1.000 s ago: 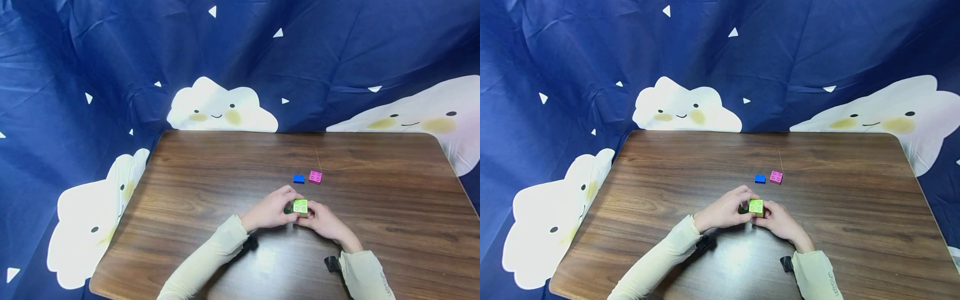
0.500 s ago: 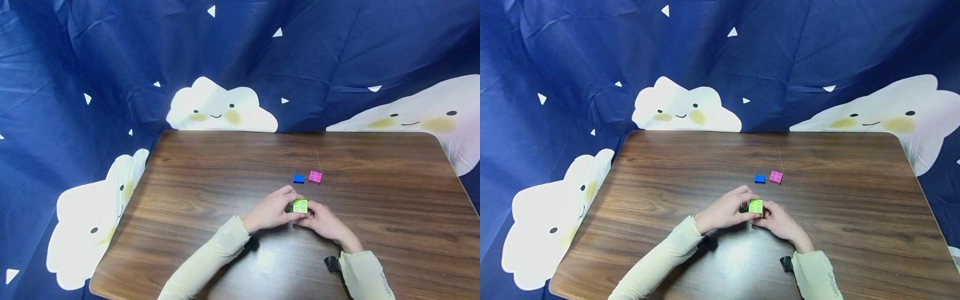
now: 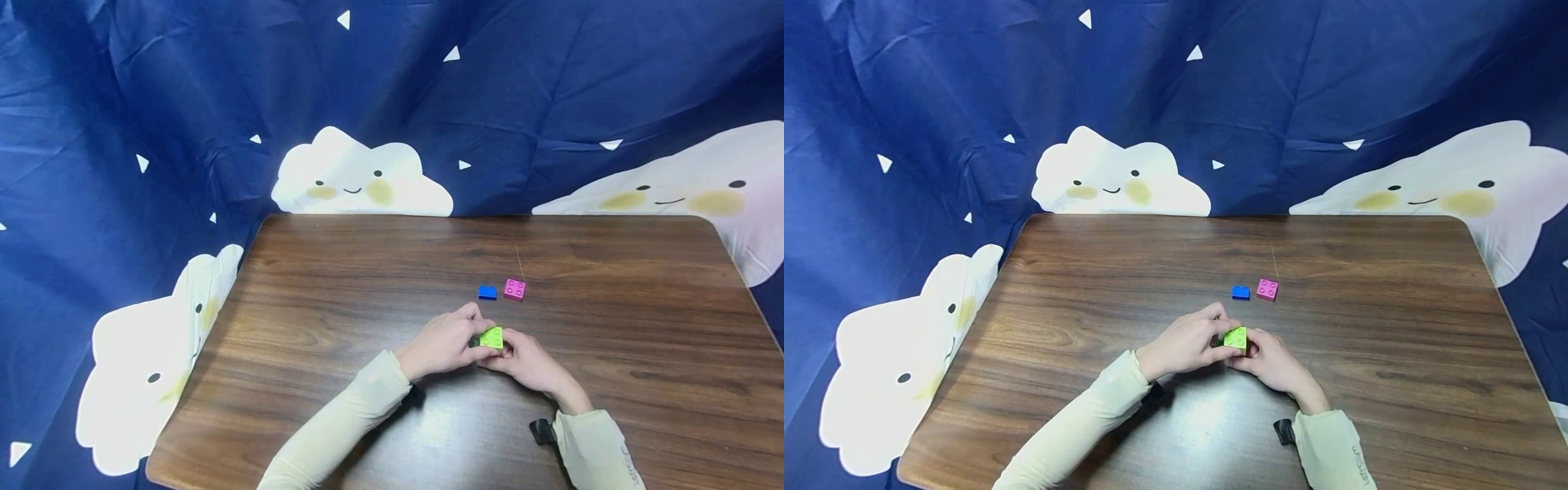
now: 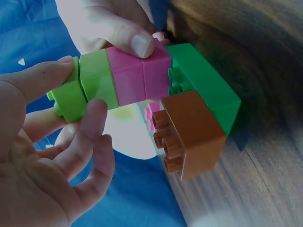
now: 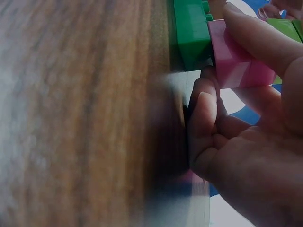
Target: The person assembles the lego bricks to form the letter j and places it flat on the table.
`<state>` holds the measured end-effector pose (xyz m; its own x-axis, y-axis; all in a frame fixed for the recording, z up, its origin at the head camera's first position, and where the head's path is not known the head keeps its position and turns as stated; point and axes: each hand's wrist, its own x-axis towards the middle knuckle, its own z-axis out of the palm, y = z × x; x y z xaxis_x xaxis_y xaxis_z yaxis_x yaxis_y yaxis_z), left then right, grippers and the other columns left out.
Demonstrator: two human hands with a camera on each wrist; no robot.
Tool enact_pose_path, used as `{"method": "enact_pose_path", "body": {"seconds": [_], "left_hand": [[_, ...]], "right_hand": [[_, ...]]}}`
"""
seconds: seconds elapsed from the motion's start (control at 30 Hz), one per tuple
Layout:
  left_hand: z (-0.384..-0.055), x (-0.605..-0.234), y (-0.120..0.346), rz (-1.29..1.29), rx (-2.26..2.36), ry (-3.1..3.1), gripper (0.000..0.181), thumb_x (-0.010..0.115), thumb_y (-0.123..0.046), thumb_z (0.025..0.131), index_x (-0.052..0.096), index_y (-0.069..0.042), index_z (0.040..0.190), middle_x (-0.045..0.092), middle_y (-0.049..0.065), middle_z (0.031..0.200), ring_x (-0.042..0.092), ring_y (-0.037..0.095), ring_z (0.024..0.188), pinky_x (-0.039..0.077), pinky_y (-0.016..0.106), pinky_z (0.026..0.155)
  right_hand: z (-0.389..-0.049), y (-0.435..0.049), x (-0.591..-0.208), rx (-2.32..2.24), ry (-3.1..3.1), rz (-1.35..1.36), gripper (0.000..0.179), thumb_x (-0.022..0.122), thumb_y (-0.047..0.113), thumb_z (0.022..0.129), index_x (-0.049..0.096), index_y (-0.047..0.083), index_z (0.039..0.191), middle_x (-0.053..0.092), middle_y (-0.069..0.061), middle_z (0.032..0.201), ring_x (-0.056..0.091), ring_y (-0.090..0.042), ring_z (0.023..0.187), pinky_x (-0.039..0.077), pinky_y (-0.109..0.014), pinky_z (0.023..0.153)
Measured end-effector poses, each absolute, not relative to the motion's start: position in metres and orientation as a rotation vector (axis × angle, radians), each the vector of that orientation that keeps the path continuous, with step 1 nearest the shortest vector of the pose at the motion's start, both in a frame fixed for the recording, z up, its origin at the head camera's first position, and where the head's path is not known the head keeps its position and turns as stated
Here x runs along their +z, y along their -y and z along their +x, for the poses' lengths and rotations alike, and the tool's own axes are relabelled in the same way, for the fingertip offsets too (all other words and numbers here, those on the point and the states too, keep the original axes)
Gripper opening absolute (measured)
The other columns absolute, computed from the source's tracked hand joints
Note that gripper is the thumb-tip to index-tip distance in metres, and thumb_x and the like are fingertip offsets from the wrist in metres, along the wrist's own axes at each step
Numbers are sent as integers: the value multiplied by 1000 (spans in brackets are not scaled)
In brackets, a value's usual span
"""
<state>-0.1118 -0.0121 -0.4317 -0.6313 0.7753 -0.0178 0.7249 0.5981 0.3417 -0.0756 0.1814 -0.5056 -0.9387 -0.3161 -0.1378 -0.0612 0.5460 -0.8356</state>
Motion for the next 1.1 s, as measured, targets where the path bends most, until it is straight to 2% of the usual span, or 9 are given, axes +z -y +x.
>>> {"method": "enact_pose_path", "body": {"seconds": [0.3, 0.53, 1.1], "left_hand": [[-115, -431, 11, 1272, 413, -2638, 43, 61, -42, 93, 63, -17, 128, 51, -6, 98, 46, 2, 68, 38, 14, 57], [-114, -432, 11, 1313, 352, -2648, 42, 60, -41, 94, 63, -17, 128, 49, -5, 98, 46, 2, 64, 37, 14, 54], [-115, -429, 9, 1284, 354, -2649, 41, 66, -41, 89, 65, -19, 123, 51, -6, 94, 47, 4, 62, 35, 15, 50]], "right_hand": [[-77, -181, -505, -1333, -2496, -300, 38, 75, 33, 83, 65, 9, 111, 65, 3, 86, 53, -8, 77, 45, -22, 73], [-76, -181, -506, -1332, -2517, -332, 40, 75, 32, 83, 65, 8, 114, 67, 3, 89, 54, -5, 77, 46, -22, 73], [-76, -181, -506, -1302, -2534, -324, 39, 74, 33, 84, 65, 9, 114, 66, 3, 89, 53, -6, 79, 46, -22, 74]]}}
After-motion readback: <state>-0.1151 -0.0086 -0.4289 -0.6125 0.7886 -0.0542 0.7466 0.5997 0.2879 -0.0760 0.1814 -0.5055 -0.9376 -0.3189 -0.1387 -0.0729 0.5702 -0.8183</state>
